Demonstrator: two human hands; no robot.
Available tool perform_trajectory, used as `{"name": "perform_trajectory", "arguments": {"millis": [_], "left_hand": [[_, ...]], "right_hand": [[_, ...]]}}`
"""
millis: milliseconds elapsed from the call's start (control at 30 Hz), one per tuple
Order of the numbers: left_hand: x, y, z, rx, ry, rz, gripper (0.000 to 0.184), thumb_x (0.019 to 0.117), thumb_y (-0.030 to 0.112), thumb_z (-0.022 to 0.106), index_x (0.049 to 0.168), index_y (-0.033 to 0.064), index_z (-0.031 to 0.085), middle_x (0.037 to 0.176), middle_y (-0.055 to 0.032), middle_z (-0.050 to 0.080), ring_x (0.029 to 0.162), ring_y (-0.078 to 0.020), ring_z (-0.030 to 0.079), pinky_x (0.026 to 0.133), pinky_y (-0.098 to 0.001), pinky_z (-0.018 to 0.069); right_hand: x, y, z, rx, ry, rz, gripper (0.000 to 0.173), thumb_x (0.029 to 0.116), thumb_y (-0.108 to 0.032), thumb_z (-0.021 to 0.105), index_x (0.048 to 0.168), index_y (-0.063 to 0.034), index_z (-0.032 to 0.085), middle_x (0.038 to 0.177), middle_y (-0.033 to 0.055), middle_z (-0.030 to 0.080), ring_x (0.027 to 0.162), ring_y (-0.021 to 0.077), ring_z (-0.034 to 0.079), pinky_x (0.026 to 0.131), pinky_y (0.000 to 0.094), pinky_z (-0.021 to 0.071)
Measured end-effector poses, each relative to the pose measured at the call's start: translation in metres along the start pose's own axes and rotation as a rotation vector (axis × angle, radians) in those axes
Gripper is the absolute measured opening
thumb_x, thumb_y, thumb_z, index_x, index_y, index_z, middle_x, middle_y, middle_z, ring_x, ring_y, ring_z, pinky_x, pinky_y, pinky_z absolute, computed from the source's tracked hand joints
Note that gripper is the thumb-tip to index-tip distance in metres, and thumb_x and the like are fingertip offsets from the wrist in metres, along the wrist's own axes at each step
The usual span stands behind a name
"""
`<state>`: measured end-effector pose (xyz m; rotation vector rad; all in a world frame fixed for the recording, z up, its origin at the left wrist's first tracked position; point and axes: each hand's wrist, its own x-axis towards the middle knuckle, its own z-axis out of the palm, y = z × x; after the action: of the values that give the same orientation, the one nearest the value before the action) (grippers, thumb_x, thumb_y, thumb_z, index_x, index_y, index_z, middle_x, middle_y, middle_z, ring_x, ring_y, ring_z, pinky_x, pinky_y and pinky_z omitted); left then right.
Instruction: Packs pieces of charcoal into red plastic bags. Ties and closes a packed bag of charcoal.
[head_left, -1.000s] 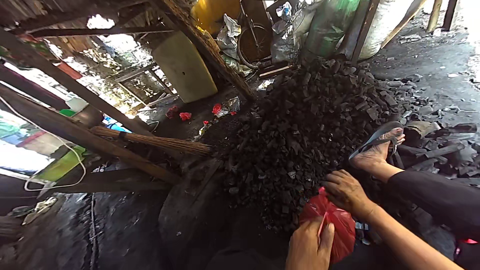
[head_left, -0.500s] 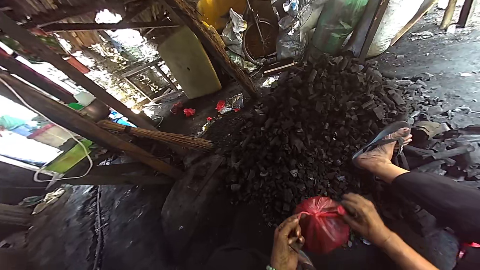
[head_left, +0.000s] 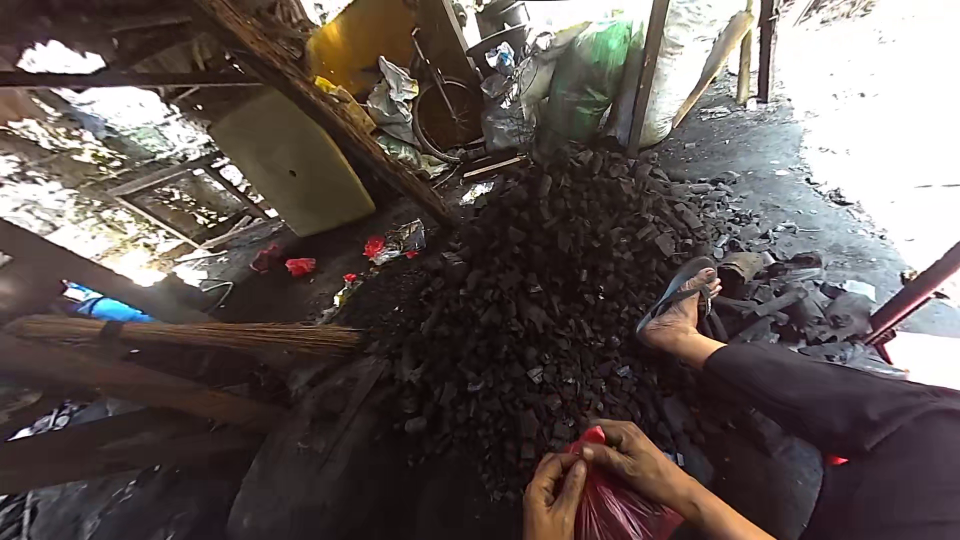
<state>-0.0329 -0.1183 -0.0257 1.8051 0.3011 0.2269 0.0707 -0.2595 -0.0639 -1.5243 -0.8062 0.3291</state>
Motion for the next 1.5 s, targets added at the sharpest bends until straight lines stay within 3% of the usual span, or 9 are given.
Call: {"name": "perform_trajectory", "arguments": {"millis": [333,500,633,700,800,967,1133,1267,1500], "left_hand": [[0.009,-0.001,-0.005,0.232,-0.014,-0.145,0.023,0.0993,0.018,0.061,0.093,-0.0017,0.072,0.085,-0.0065,0.067,0.077,-0.0102,0.062,0.075,-0.03,0.0517],[0.002,-0.004,0.003,0.392,0.08,0.113,0.026,0.0952,0.021,0.068,0.107,-0.002,0.073,0.098,-0.0145,0.073,0.089,-0.0238,0.071,0.083,-0.0406,0.0575],[-0.001,-0.008,0.007,0.489,0.073,0.197,0.023,0.096,0.019,0.066,0.096,-0.0015,0.077,0.095,-0.0157,0.072,0.088,-0.0257,0.071,0.081,-0.0408,0.0586],[0.001,0.001,0.002,0.318,-0.099,-0.074,0.026,0.1018,0.017,0.059,0.101,-0.0042,0.074,0.097,-0.0134,0.069,0.091,-0.0199,0.066,0.086,-0.0379,0.053],[0.003,-0.003,0.003,-0.257,-0.119,-0.408,0.022,0.1054,0.008,0.05,0.092,0.0008,0.065,0.072,0.0036,0.056,0.059,-0.0002,0.048,0.057,-0.0158,0.0416],[-0.005,-0.002,0.012,-0.683,-0.019,-0.578,0.023,0.1078,0.008,0.045,0.096,0.0026,0.063,0.07,0.002,0.059,0.056,-0.0024,0.053,0.056,-0.0167,0.0488],[-0.017,0.015,0.02,-0.115,-0.122,-0.233,0.022,0.1029,0.006,0.048,0.103,-0.0044,0.068,0.089,-0.0007,0.058,0.069,0.0001,0.05,0.063,-0.0156,0.0434],[-0.032,0.028,0.019,0.454,-0.058,0.083,0.024,0.098,0.009,0.056,0.104,-0.0062,0.074,0.108,-0.0216,0.069,0.099,-0.0304,0.07,0.088,-0.0428,0.0567],[-0.017,-0.002,-0.016,0.469,-0.221,-0.29,0.029,0.1025,0.02,0.058,0.119,-0.0024,0.068,0.104,-0.0184,0.071,0.094,-0.0289,0.069,0.089,-0.0467,0.0541]], "right_hand": [[-0.025,0.015,0.018,-0.415,0.153,-0.361,0.02,0.1028,-0.014,0.057,0.095,-0.0039,0.072,0.137,0.0208,0.062,0.108,0.0188,0.07,0.092,0.0272,0.0574],[-0.02,0.014,0.003,-0.287,0.06,-0.17,0.023,0.1012,-0.016,0.058,0.103,0.0015,0.071,0.096,0.015,0.072,0.092,0.0216,0.071,0.088,0.0336,0.0563],[-0.021,0.018,0.0,-0.284,-0.009,-0.14,0.026,0.1039,-0.019,0.054,0.105,0.0004,0.071,0.109,0.0152,0.072,0.102,0.0211,0.07,0.092,0.0329,0.0559],[-0.024,0.023,0.003,-0.339,-0.021,-0.164,0.024,0.1036,-0.015,0.053,0.104,-0.0002,0.072,0.118,0.016,0.071,0.108,0.0242,0.07,0.094,0.0364,0.0569],[-0.031,0.028,0.005,-0.308,0.013,-0.204,0.021,0.1013,-0.015,0.056,0.104,-0.0025,0.073,0.11,0.0124,0.074,0.103,0.0192,0.071,0.092,0.033,0.0573],[-0.027,0.012,-0.006,-0.242,0.029,-0.078,0.046,0.0789,-0.046,0.082,0.091,-0.0032,0.068,0.1,0.0099,0.065,0.092,0.011,0.061,0.08,0.025,0.0517],[-0.022,0.017,0.003,-0.284,0.226,-0.255,0.038,0.0969,-0.029,0.063,0.072,-0.0009,0.068,0.073,0.0068,0.061,0.075,0.0058,0.059,0.072,0.0162,0.0473],[-0.013,0.009,0.003,-0.732,0.262,-0.569,0.031,0.093,-0.024,0.056,0.067,-0.0089,0.059,0.07,0.0089,0.063,0.073,0.0204,0.065,0.072,0.0289,0.0535],[-0.012,0.052,-0.037,-0.923,0.129,-0.37,0.025,0.0837,-0.019,0.061,0.069,-0.0004,0.064,0.076,0.0172,0.068,0.075,0.0363,0.072,0.066,0.051,0.0572]]}}
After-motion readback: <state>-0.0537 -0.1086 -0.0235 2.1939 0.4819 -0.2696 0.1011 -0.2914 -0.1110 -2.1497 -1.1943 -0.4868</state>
